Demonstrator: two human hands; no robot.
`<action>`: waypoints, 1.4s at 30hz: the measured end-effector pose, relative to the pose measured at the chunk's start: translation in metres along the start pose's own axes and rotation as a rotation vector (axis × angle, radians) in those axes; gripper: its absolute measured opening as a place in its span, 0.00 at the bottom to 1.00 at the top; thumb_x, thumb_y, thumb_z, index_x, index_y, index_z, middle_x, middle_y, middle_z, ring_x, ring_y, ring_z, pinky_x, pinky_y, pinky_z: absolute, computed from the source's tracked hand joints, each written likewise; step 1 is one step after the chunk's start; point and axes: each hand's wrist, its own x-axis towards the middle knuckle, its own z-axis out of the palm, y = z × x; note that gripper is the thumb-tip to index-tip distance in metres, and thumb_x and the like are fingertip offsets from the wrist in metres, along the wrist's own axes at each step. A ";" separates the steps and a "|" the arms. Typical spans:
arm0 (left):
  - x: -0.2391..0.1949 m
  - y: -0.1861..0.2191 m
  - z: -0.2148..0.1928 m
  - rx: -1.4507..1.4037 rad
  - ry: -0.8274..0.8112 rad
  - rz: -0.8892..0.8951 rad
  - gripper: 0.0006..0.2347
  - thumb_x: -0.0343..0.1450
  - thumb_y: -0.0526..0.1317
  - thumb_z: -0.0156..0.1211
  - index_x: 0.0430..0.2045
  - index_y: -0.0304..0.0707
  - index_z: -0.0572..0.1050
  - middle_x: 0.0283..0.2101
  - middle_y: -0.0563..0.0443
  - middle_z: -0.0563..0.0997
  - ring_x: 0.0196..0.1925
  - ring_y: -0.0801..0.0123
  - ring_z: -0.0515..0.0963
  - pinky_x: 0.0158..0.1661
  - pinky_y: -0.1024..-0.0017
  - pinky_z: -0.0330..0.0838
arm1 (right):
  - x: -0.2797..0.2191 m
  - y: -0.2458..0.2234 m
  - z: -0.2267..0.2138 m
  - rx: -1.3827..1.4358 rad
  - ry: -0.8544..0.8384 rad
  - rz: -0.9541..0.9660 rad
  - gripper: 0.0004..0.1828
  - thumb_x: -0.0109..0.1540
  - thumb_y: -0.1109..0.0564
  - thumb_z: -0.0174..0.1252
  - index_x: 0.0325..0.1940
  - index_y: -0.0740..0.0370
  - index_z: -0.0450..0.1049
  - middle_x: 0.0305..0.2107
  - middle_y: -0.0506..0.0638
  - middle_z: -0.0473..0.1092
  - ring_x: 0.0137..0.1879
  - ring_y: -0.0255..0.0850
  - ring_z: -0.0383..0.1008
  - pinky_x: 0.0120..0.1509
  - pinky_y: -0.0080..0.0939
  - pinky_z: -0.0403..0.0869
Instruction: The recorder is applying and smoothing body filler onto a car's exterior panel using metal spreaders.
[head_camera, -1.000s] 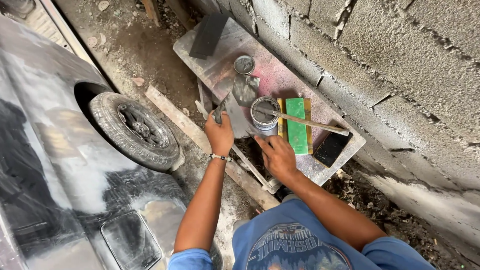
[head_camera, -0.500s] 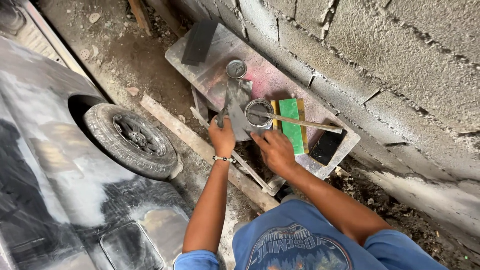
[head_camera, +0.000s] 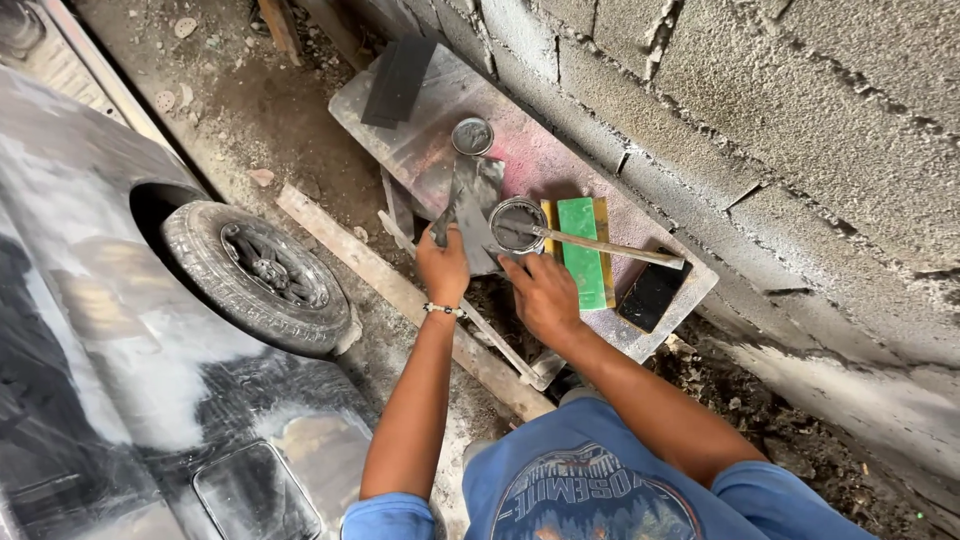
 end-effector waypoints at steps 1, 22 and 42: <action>0.000 0.005 0.001 -0.001 0.003 -0.002 0.11 0.73 0.39 0.59 0.42 0.27 0.78 0.29 0.48 0.83 0.29 0.71 0.80 0.35 0.68 0.72 | 0.001 0.001 0.001 0.000 -0.002 -0.003 0.23 0.58 0.62 0.61 0.58 0.55 0.78 0.35 0.50 0.67 0.44 0.49 0.70 0.45 0.50 0.70; -0.041 -0.044 -0.009 -0.049 -0.126 -0.083 0.11 0.72 0.38 0.57 0.39 0.25 0.78 0.33 0.42 0.85 0.34 0.64 0.82 0.40 0.66 0.75 | 0.041 0.082 0.029 0.210 -0.003 0.294 0.14 0.65 0.60 0.60 0.55 0.55 0.78 0.44 0.59 0.72 0.51 0.58 0.73 0.54 0.54 0.73; -0.113 -0.078 -0.059 -0.098 -0.075 -0.369 0.09 0.74 0.40 0.59 0.33 0.29 0.77 0.25 0.53 0.77 0.26 0.74 0.71 0.28 0.70 0.66 | 0.197 0.184 0.052 0.312 -0.983 0.027 0.13 0.61 0.53 0.64 0.50 0.54 0.81 0.42 0.49 0.80 0.47 0.41 0.79 0.55 0.44 0.75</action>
